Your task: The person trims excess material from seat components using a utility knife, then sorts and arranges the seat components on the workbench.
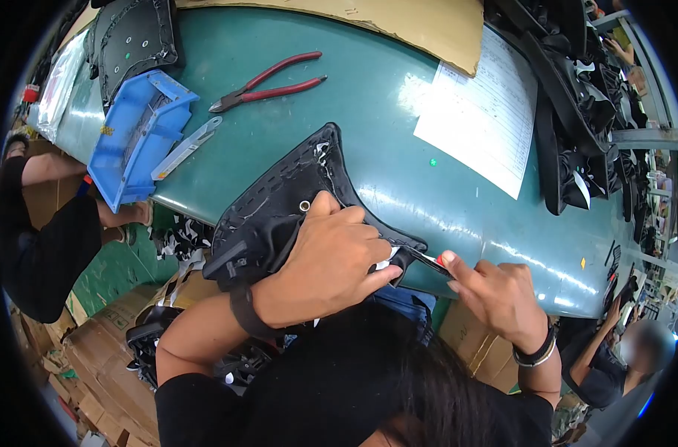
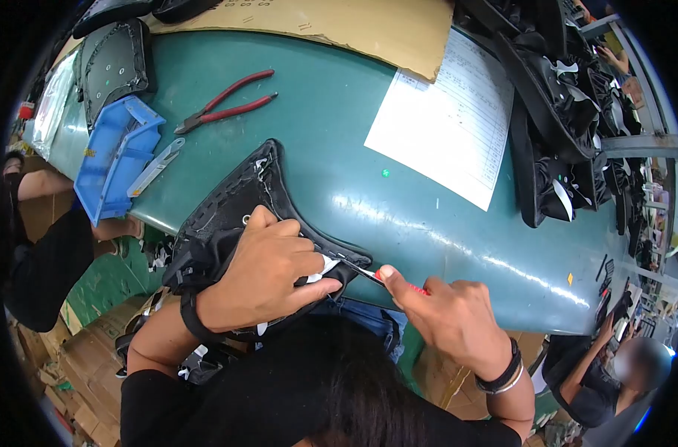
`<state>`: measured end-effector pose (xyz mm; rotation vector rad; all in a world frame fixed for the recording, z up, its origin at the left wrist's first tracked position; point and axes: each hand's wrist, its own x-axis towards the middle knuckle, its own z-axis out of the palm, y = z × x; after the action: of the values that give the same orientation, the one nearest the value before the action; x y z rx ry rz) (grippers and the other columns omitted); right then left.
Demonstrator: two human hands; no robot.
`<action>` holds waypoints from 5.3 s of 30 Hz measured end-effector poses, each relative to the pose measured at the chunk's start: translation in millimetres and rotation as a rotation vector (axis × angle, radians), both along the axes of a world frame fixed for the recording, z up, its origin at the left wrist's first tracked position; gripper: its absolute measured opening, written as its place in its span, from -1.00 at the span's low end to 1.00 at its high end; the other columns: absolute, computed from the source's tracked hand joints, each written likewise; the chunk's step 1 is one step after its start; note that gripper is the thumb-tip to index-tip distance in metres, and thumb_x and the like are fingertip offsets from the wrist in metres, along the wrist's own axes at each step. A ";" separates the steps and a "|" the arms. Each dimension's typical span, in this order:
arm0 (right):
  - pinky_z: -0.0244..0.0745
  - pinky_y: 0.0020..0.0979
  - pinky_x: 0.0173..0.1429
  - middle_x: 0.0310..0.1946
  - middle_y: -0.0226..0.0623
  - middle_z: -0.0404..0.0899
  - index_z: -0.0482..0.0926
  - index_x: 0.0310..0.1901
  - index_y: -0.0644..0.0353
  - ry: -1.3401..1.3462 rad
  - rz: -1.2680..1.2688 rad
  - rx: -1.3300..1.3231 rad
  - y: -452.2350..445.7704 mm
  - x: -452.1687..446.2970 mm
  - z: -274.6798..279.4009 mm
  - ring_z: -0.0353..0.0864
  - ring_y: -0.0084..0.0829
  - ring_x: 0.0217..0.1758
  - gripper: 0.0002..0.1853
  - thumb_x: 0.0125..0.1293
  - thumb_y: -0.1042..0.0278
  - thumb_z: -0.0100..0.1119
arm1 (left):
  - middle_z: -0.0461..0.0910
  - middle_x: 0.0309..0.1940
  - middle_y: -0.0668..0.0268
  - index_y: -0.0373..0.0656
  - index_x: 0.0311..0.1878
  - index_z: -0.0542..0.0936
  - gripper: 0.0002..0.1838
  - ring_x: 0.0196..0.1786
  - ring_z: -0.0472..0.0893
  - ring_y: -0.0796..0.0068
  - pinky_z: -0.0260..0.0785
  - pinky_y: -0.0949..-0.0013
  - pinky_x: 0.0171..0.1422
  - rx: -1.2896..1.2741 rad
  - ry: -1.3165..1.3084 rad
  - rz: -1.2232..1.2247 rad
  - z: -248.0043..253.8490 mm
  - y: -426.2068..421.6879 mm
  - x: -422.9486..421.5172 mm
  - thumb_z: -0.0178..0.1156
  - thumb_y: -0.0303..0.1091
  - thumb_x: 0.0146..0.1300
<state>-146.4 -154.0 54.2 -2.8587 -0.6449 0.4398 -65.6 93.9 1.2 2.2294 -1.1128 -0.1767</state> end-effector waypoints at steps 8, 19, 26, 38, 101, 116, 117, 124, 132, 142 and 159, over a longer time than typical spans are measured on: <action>0.26 -0.26 -0.63 -0.68 -0.28 0.36 0.41 0.28 -0.04 0.094 -0.034 -0.021 7.0 -4.5 3.6 0.39 -0.24 -0.75 -0.45 0.21 0.37 0.24 | 0.44 -0.64 0.46 -0.21 -0.52 0.62 -0.81 -0.51 0.33 0.64 0.10 0.50 -0.30 -0.668 1.123 0.320 12.8 9.8 19.6 0.25 -0.34 0.15; 0.27 -0.16 -0.57 -0.63 -0.25 0.48 0.43 0.28 -0.13 -0.031 -0.290 -0.051 29.2 -8.8 1.4 0.50 -0.16 -0.66 -0.51 0.30 0.25 0.19 | 0.53 0.03 0.16 -0.24 -0.48 0.61 -0.77 -0.14 0.55 0.21 0.36 0.36 0.00 -0.114 -0.003 0.129 40.5 39.3 49.4 0.34 -0.28 0.12; 0.27 -0.17 -0.58 -0.65 -0.19 0.48 0.35 0.32 0.05 -0.114 -0.357 -0.040 36.9 -2.6 -21.6 0.49 -0.13 -0.67 -0.44 0.29 0.28 0.19 | 0.36 -0.58 0.41 -0.20 -0.48 0.41 -0.55 -0.49 0.34 0.61 0.21 0.53 -0.35 -1.028 1.030 0.286 35.0 -7.5 72.8 0.03 -0.06 0.47; 0.54 -0.07 -0.20 -0.11 0.21 0.59 0.30 0.28 0.26 -0.104 -0.630 0.487 56.7 -53.2 -27.3 0.64 0.15 -0.27 -0.44 0.30 0.30 0.22 | 0.61 -0.40 0.34 -0.17 0.01 0.38 -0.46 -0.34 0.55 0.54 0.29 0.53 -0.40 -1.227 0.051 -0.035 79.6 107.3 19.8 0.20 0.12 0.26; 0.44 -0.48 -0.07 -0.18 -0.31 0.64 0.42 0.13 0.24 0.181 -0.877 0.942 -3.3 15.2 -54.0 0.55 -0.55 -0.20 -0.69 0.42 0.32 0.06 | 0.65 -0.26 0.35 -0.05 -0.26 0.67 -0.77 -0.32 0.61 0.37 0.34 0.38 -0.32 -0.038 -0.010 0.128 53.8 31.4 -15.8 0.42 -0.18 0.07; 0.36 -0.26 -0.52 -0.56 -0.25 0.43 0.48 0.26 -0.03 -0.057 -0.157 0.249 -15.7 51.9 -5.9 0.48 -0.21 -0.59 -0.43 0.17 0.48 0.25 | 0.62 -0.28 0.32 -0.19 -0.32 0.66 -0.77 -0.20 0.57 0.33 0.48 0.24 -0.02 -0.256 -0.169 0.067 -16.5 -49.3 0.7 0.43 -0.46 -0.11; 0.36 -0.26 -0.52 -0.55 -0.24 0.46 0.48 0.26 0.00 -0.023 -0.076 0.146 -13.2 56.3 -3.4 0.51 -0.22 -0.58 -0.45 0.18 0.48 0.24 | 0.60 -0.31 0.34 -0.19 -0.33 0.65 -0.77 -0.24 0.54 0.34 0.46 0.25 -0.09 -0.279 -0.173 0.078 -16.1 -49.8 2.0 0.42 -0.46 -0.13; 0.34 -0.16 -0.55 -0.56 -0.06 0.36 0.25 0.42 -0.19 0.186 -0.132 0.015 -21.2 17.3 17.9 0.45 -0.07 -0.64 -0.32 0.24 0.52 -0.02 | 0.58 -0.35 0.45 -0.13 -0.44 0.58 -0.84 -0.29 0.47 0.36 0.26 0.28 -0.17 -0.259 -0.103 0.147 -9.9 -48.8 7.1 0.38 -0.49 -0.14; 0.31 -0.13 -0.62 -0.56 -0.11 0.38 0.28 0.38 -0.02 0.162 -0.435 0.070 -1.9 -85.7 9.9 0.43 -0.11 -0.67 -0.33 0.19 0.50 0.17 | 0.62 -0.31 0.35 -0.14 -0.51 0.52 -0.85 -0.03 0.55 0.24 0.25 0.19 0.13 -0.392 -0.041 0.354 -4.4 -46.7 13.6 0.28 -0.59 -0.14; 0.37 -0.13 -0.48 -0.57 -0.20 0.44 0.29 0.39 -0.12 0.075 -0.332 0.154 -22.0 -25.5 -1.9 0.48 -0.05 -0.60 -0.37 0.28 0.35 0.20 | 0.54 -0.41 0.22 -0.22 -0.41 0.54 -0.86 -0.43 0.54 0.22 0.37 0.24 -0.37 -0.123 0.074 -0.111 8.0 -62.5 16.8 0.24 -0.35 0.10; 0.39 -0.11 -0.48 -0.47 -0.09 0.59 0.29 0.37 0.07 -0.102 -0.518 0.221 10.1 -63.2 -13.7 0.54 0.02 -0.52 -0.39 0.28 0.33 0.21 | 0.41 -0.44 0.49 -0.08 -0.63 0.32 -0.65 -0.33 0.48 0.68 0.28 0.56 -0.19 -0.918 1.388 0.067 20.7 -59.6 58.0 0.20 -0.46 0.24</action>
<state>-209.6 -143.9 40.4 -2.7004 0.0475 0.1311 -7.6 34.3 21.9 0.8769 -0.1943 -0.8204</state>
